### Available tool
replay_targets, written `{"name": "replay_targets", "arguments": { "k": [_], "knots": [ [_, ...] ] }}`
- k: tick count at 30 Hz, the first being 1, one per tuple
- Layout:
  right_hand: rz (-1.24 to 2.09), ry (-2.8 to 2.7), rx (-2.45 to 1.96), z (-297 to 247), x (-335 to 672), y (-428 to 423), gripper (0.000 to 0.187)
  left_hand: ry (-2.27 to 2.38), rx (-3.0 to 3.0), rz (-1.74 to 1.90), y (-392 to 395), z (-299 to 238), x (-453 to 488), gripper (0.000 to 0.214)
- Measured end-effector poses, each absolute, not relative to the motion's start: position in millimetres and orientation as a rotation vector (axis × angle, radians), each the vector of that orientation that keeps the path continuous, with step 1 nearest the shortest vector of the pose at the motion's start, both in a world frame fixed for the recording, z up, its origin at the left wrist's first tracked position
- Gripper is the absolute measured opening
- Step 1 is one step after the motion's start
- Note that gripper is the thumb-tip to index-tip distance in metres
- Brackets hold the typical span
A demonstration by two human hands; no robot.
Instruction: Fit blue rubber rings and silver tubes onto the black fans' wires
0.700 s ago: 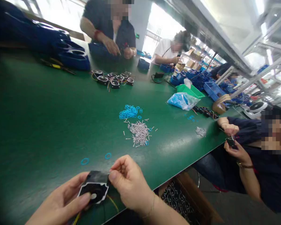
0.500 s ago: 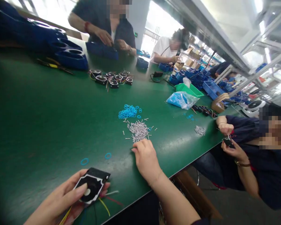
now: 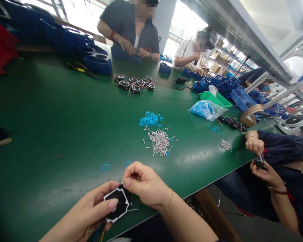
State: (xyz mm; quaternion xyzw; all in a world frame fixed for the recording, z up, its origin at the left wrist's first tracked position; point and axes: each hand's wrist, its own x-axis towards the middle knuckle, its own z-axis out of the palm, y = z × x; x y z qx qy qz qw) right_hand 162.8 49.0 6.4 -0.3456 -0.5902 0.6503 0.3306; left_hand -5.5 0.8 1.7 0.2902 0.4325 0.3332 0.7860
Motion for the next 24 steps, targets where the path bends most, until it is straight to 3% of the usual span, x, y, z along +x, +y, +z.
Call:
{"name": "replay_targets", "arguments": {
  "k": [3,12,19,24],
  "knots": [
    [1.712,-1.548,-0.933,-0.3,160.4,49.4,0.027,0.943,0.657,0.698,-0.5,-0.1,-5.5,0.027],
    [1.309,-1.990,-0.957,15.8,170.5,49.5,0.009,1.041,0.891,0.650,-1.7,-5.4,-6.9,0.024],
    [1.975,-1.451,-1.058,10.9,174.6,44.7,0.022,1.057,1.123,0.527,1.6,2.5,-5.2,0.013],
    [1.792,-1.120,-1.078,4.9,165.5,31.7,0.023,1.031,0.811,0.716,1.1,-0.6,-1.3,0.043]
  ]
}}
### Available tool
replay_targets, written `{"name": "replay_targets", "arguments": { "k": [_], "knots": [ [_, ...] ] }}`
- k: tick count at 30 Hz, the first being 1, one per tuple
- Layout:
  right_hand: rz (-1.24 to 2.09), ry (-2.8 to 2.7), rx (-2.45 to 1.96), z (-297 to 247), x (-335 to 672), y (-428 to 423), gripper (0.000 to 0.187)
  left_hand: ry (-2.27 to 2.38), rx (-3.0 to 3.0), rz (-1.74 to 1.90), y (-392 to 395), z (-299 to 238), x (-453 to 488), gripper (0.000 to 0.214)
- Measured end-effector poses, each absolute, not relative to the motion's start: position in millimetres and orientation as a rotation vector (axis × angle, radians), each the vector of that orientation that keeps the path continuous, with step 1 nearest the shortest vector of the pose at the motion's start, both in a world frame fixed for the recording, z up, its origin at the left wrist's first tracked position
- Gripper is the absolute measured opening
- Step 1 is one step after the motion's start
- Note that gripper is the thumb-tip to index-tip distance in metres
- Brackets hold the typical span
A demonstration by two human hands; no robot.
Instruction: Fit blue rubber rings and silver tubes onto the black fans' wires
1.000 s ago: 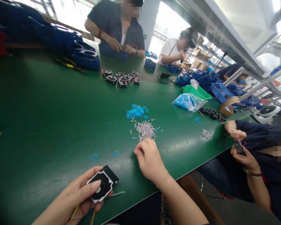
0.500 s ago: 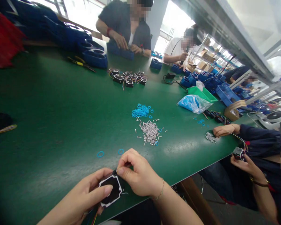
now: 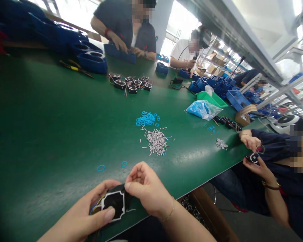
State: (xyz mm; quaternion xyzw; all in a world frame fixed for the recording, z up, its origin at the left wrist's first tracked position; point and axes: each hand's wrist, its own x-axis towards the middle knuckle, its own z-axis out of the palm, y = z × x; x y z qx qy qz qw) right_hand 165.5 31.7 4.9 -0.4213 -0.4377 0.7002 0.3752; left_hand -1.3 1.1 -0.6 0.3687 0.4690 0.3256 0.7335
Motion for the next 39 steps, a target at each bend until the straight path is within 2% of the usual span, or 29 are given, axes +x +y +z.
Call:
{"name": "replay_targets", "arguments": {
  "k": [2,4,7,9,12,14,19,21,24,29,31,35,39],
  "knots": [
    [1.711,-1.170,-1.077,1.0,169.1,35.5,0.020,1.040,0.645,0.804,0.3,-0.1,0.0,0.053],
    [1.468,-1.489,-1.181,-5.3,179.6,48.3,0.016,1.042,0.575,0.838,-0.3,1.7,0.4,0.054],
    [0.723,-2.050,-1.399,-19.6,201.0,78.2,0.013,1.076,0.582,0.833,-1.3,3.5,-0.2,0.053],
    [0.345,-2.272,-1.464,-28.1,211.2,95.7,0.013,1.084,0.600,0.822,-2.2,3.1,-0.8,0.053],
    [0.189,-2.423,-1.468,-28.1,212.7,103.8,0.014,1.095,0.626,0.824,-3.2,0.9,-1.2,0.052],
    [0.320,-2.340,-1.422,-17.9,205.5,95.7,0.014,1.110,0.658,0.821,-2.9,-0.4,-1.5,0.051],
    [1.281,-1.906,-1.105,12.3,179.3,62.1,0.016,1.028,0.786,0.720,1.6,0.5,-5.1,0.035],
    [1.475,-1.837,-1.068,16.7,172.6,56.3,0.022,1.003,0.841,0.665,3.6,2.1,-7.1,0.026],
    [1.490,-1.874,-1.112,19.2,169.2,56.1,0.022,1.007,0.887,0.636,4.8,4.3,-9.1,0.020],
    [1.318,-2.067,-1.143,27.9,173.6,58.7,0.011,1.058,0.978,0.599,2.1,7.1,-9.6,0.019],
    [1.517,-2.025,-1.154,28.9,176.2,59.2,0.011,1.068,1.026,0.571,0.5,7.7,-9.1,0.023],
    [2.108,-1.593,-1.204,22.6,177.8,58.2,0.030,0.993,1.032,0.554,-2.3,5.5,-6.7,0.030],
    [2.020,-1.273,-1.259,15.5,170.1,48.9,0.035,0.967,0.839,0.697,-1.1,-0.4,-3.4,0.035]
  ]
}}
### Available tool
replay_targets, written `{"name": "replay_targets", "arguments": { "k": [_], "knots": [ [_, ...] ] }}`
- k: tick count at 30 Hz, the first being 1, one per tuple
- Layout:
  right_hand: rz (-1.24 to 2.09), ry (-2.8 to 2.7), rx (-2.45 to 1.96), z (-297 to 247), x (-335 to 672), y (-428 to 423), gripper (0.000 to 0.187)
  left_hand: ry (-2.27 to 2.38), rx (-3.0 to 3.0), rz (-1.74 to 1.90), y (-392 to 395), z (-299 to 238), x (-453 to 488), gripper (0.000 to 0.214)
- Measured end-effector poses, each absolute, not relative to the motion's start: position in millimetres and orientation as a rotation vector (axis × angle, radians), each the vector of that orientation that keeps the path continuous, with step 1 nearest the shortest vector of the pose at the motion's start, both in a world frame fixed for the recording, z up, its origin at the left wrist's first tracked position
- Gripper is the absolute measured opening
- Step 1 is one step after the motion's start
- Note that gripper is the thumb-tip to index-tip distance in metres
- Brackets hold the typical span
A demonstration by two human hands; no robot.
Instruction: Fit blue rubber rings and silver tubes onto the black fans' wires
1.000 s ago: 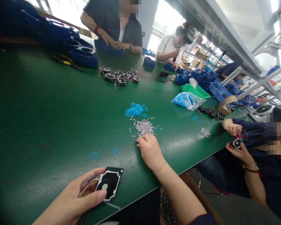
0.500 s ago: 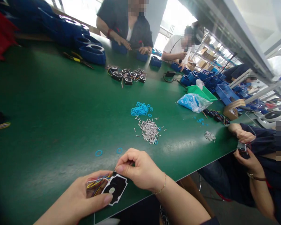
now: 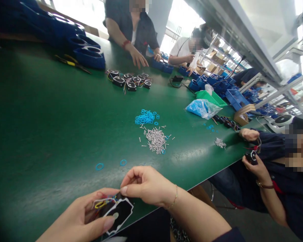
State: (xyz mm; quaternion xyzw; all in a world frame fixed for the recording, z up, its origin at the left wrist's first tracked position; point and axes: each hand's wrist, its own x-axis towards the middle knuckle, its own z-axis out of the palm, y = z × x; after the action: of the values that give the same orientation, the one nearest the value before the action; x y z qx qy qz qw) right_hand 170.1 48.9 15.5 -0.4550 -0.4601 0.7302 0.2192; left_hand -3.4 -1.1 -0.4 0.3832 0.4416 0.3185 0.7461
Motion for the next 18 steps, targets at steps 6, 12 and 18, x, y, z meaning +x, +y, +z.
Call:
{"name": "replay_targets", "arguments": {
  "k": [6,12,18],
  "knots": [
    [1.646,-1.339,-1.238,1.8,171.7,54.1,0.026,1.180,0.471,0.988,6.2,-7.2,-4.4,0.042],
    [0.346,-2.204,-1.579,-24.7,183.8,118.4,0.008,1.203,0.513,0.970,2.5,-1.9,-2.9,0.054],
    [0.586,-2.236,-1.462,-9.7,178.4,100.6,0.011,1.181,0.599,0.978,-2.1,6.9,-3.9,0.067]
  ]
}}
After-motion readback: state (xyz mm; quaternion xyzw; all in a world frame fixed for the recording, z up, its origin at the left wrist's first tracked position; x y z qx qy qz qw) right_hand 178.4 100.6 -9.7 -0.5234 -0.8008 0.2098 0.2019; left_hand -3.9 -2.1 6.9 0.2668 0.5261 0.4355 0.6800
